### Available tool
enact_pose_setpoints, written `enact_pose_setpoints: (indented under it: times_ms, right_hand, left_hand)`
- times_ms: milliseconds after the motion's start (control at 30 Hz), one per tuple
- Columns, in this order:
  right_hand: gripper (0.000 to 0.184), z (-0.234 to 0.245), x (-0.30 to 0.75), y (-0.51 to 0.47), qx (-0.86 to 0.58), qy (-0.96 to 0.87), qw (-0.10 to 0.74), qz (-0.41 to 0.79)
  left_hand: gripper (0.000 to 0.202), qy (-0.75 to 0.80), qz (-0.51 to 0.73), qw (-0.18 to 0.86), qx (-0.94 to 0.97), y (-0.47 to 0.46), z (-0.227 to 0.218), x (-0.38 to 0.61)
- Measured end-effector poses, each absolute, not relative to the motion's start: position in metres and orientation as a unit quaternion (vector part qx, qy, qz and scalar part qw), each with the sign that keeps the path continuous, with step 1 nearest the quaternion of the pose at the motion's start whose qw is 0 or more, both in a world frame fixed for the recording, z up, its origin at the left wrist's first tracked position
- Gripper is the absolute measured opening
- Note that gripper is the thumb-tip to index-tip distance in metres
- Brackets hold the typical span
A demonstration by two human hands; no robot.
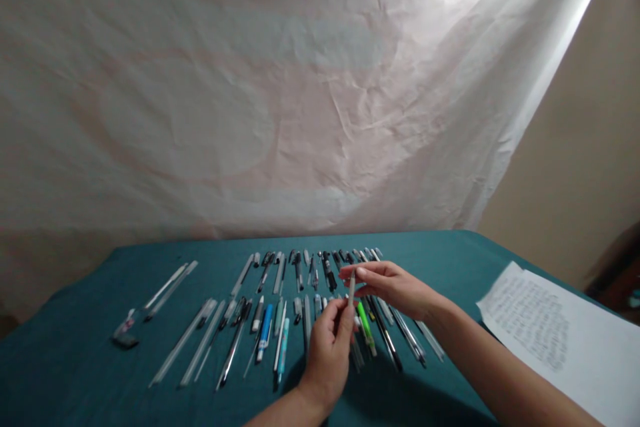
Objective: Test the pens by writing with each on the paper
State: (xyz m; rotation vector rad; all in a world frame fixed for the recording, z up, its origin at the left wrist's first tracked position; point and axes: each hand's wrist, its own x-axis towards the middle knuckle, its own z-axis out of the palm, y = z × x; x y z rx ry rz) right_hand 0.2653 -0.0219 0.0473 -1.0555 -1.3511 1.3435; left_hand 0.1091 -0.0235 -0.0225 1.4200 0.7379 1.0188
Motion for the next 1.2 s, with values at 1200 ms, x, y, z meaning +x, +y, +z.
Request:
enact_pose_setpoints:
  times_ms: [1200]
  right_hand:
    - [0.031, 0.032, 0.259, -0.017, -0.385, -0.493, 0.504, 0.595]
  left_hand:
    - [0.027, 0.312, 0.445, 0.579, 0.608, -0.024, -0.025, 0.109]
